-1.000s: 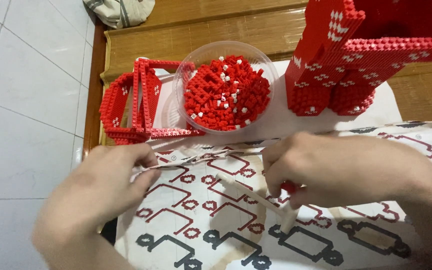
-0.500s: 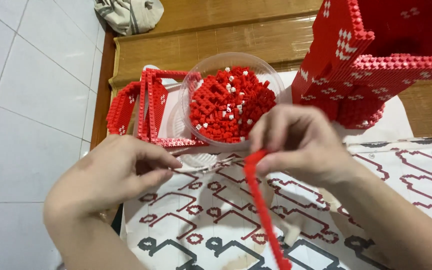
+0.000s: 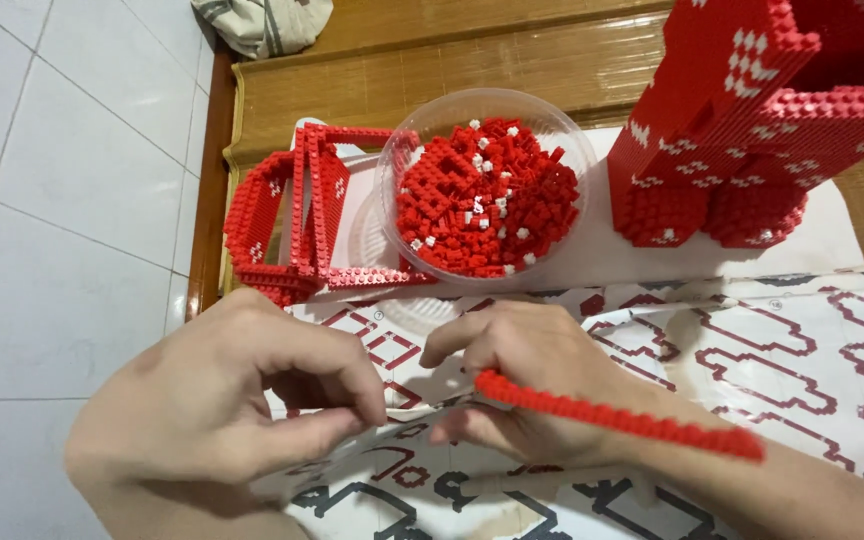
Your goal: The person assembles small red and white plastic bricks into a long strip, following a printed pattern on the table. They repeatedly pick bricks from a clear container, connect them by hand, and occasionally use a small wooden mallet to tap the strip. A partially built red brick structure sits nearby.
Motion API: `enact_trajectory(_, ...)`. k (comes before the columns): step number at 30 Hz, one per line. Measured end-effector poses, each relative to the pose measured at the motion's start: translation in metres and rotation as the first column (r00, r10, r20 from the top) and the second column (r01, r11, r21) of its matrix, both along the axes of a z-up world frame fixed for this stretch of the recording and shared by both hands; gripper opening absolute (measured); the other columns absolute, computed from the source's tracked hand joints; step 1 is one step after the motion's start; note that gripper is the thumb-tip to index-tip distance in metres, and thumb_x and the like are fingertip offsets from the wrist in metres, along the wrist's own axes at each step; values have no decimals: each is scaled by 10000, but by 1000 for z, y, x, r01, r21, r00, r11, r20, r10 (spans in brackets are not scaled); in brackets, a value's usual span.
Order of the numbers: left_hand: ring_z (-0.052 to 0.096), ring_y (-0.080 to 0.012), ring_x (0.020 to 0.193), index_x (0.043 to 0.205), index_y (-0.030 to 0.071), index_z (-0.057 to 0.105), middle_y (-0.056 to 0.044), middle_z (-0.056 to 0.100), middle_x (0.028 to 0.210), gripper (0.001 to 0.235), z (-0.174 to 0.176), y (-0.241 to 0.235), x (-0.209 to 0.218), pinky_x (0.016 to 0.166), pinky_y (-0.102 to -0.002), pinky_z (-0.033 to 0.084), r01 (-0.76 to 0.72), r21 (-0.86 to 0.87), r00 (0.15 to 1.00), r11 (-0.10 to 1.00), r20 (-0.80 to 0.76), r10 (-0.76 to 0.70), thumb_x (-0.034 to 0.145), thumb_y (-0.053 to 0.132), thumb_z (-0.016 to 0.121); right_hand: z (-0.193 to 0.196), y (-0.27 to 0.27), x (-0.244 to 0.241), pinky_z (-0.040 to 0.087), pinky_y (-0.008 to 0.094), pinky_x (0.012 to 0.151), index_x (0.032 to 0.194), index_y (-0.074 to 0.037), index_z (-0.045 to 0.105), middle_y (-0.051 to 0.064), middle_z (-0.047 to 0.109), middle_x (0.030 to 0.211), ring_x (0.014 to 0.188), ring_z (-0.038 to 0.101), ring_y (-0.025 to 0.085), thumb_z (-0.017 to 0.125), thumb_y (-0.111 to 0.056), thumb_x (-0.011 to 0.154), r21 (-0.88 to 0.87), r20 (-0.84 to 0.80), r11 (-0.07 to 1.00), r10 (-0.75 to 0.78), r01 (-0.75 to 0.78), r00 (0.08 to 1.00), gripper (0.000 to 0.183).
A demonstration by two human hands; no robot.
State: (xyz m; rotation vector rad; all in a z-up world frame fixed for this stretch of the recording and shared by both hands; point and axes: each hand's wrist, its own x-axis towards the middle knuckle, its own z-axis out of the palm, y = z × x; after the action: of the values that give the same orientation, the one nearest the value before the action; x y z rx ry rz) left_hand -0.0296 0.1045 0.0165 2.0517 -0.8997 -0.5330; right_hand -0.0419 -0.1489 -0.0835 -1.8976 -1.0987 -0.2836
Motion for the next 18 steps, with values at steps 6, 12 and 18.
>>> enact_trajectory(6, 762, -58, 469, 844, 188, 690, 68, 813, 596, 68, 0, 1, 0, 461, -197, 639, -50, 88, 996, 995, -74, 57, 806, 219, 739, 16, 7, -1, 499, 250, 488, 790, -104, 315, 72, 748, 725, 616, 751, 161, 745, -66, 897, 216, -97, 975, 69, -47, 993, 445)
enact_trajectory(12, 803, -43, 497, 878, 186, 667, 80, 859, 646, 150, -3, 3, 3, 471, -192, 647, -52, 103, 993, 993, -101, 62, 798, 222, 788, 18, -10, 0, 575, 292, 708, 879, -154, 395, 66, 652, 981, 863, 657, 165, 291, -296, 1081, 149, -134, 986, 95, -75, 986, 268)
enact_trajectory(18, 806, -42, 559, 914, 186, 708, 71, 832, 696, 184, -9, 7, 4, 480, -202, 637, -87, 102, 986, 991, -136, 101, 779, 181, 833, 18, -30, 13, 455, 338, 648, 1068, -100, 557, 69, 630, 928, 817, 558, 224, 603, 33, 956, -104, 73, 993, 62, -54, 995, 180)
